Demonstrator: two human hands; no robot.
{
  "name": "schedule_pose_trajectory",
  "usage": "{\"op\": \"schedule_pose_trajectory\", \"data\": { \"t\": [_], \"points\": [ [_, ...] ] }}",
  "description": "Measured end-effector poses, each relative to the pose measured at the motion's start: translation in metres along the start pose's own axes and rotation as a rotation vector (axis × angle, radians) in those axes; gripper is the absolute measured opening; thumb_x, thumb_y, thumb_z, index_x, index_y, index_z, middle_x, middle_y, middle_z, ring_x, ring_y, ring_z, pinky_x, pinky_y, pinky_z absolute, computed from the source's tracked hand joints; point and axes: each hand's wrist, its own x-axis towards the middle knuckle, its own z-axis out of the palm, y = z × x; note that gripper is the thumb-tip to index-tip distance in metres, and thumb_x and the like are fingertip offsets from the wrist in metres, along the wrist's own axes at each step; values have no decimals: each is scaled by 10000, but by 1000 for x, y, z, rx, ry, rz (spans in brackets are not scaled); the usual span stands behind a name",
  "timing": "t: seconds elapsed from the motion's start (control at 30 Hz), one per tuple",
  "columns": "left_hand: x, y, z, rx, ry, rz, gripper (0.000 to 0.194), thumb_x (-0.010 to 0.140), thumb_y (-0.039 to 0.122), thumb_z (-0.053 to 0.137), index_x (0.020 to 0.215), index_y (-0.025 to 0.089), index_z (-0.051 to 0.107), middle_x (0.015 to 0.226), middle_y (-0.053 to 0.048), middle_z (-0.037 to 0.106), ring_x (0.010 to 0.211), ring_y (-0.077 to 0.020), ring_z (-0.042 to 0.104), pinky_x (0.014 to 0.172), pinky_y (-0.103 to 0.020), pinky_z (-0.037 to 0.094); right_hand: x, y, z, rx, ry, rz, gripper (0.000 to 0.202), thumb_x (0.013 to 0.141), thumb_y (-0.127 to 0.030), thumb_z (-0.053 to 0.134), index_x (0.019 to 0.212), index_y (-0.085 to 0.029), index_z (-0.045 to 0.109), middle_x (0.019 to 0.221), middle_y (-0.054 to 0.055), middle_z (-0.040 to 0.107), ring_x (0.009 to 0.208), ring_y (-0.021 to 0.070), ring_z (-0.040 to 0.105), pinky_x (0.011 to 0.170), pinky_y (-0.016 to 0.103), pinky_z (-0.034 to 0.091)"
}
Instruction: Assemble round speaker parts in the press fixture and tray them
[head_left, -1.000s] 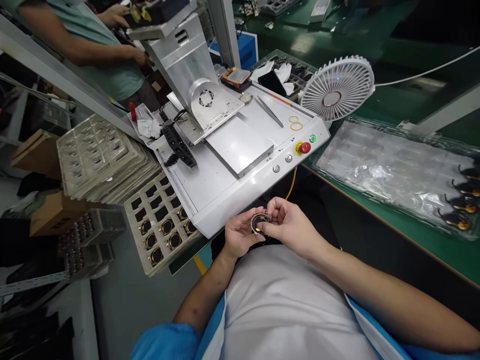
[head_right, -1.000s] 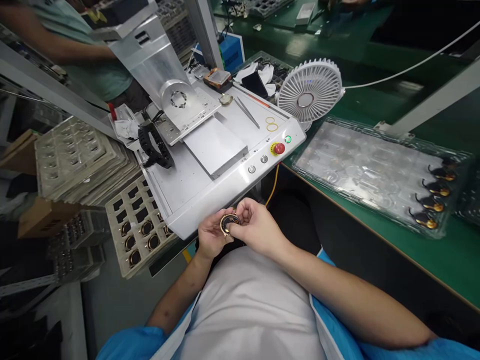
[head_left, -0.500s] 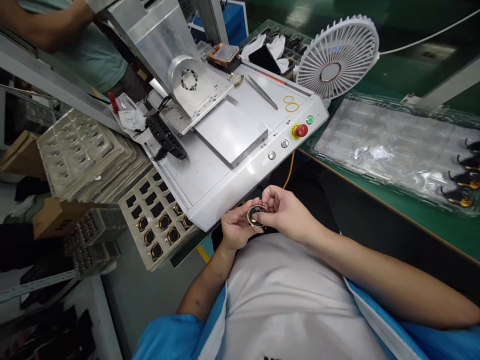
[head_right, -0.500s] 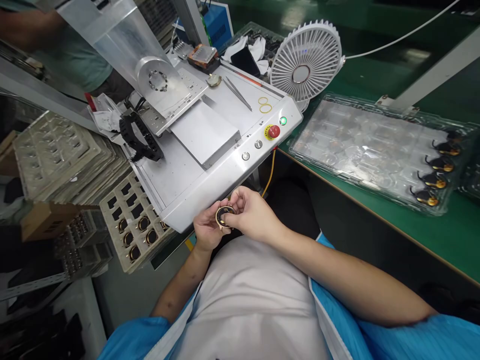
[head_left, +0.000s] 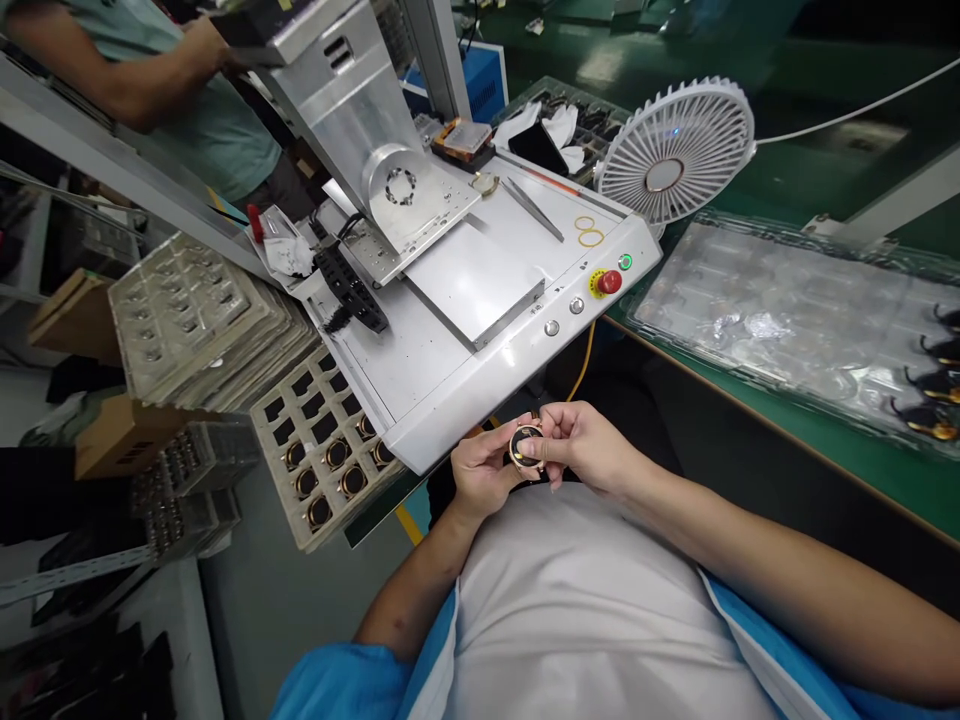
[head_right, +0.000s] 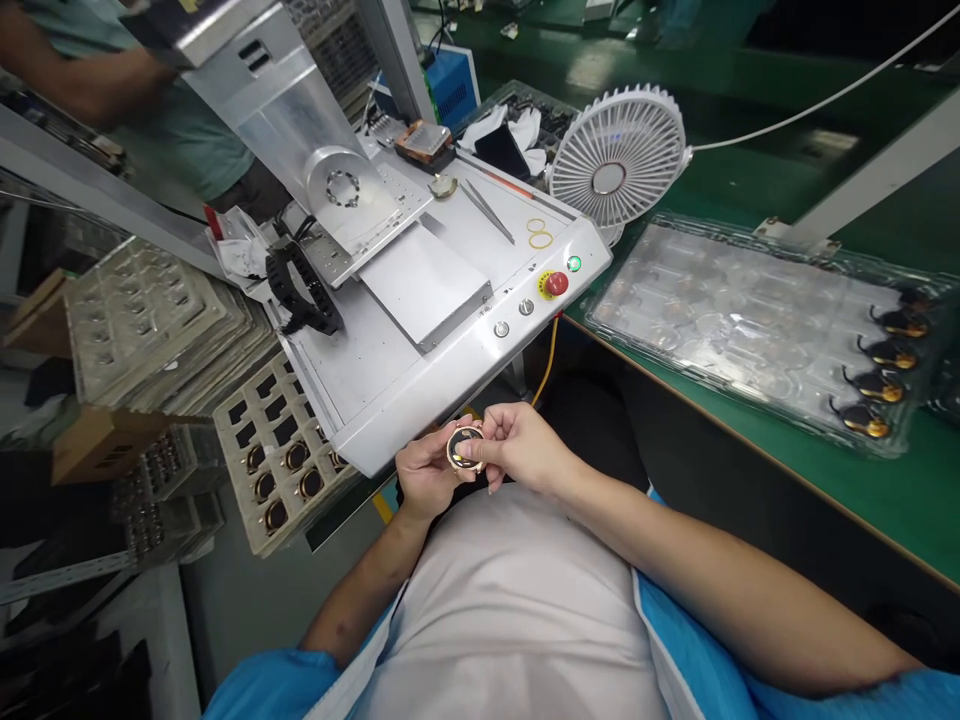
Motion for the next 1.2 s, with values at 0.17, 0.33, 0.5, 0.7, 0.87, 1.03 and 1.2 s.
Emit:
{"op": "schedule_pose_trajectory", "data": {
  "t": [0.17, 0.33, 0.5, 0.7, 0.87, 1.03, 1.2],
  "points": [
    [1, 6, -2, 37, 121, -14, 513, 726, 325, 944, 1214, 316, 785, 1217, -91, 808, 1099, -300, 792, 969, -447, 663, 13, -12, 5, -119, -9, -1, 600, 559, -536, 1006, 700, -175, 549, 579, 39, 684, 465, 142, 636, 422, 219, 565],
    [9, 21, 0, -46, 104, -54, 441, 829, 302, 865, 1255, 304, 752, 1307, -87, 760, 1119, -303, 782, 996, -472, 646, 51, -67, -17, -182, 229, -165, 617, 586, -529, 1011, 867, -196, 573, 519, -15, 628, 382, 136, 559, 312, 204, 465],
    [12, 29, -1, 36, 42, -93, 604, 679, 186, 958, 1247, 245, 760, 1208, -120, 793, 956, -241, 800, 815, -354, 681, 85, -117, -35, -182, 477, -313, 410, 806, -395, 896, 755, -205, 536, 484, -21, 563, 331, 102, 445, 297, 212, 379],
    [11, 26, 2, 176, 90, -45, 691, 663, 153, 955, 1313, 201, 726, 1219, -147, 801, 1039, -254, 799, 955, -369, 661, 63, -105, -27, -263, 367, -459, 412, 756, -405, 894, 687, -192, 548, 494, -18, 564, 364, 85, 446, 348, 194, 354],
    [13, 27, 8, 341, 87, 14, 771, 719, 172, 916, 1435, 186, 631, 1284, -168, 771, 1103, -273, 791, 974, -354, 665, 17, -64, -16, -443, 28, -216, 411, 720, -473, 881, 715, -176, 598, 502, -6, 600, 377, 103, 501, 375, 184, 377],
    [14, 28, 12, 417, 62, 95, 753, 753, 150, 891, 1451, 210, 615, 1294, -154, 769, 1093, -266, 796, 958, -333, 677, 3, -40, -9, -540, 14, -125, 287, 781, -408, 771, 737, -191, 588, 602, 25, 690, 419, 118, 564, 391, 178, 405],
    [12, 28, 12, 479, 71, 118, 705, 763, 159, 886, 1422, 206, 640, 1288, -149, 773, 1095, -270, 795, 966, -338, 678, 5, -37, -8, -582, 49, -141, 225, 791, -361, 715, 738, -196, 573, 601, 22, 690, 413, 112, 555, 391, 177, 398]
  ]
}}
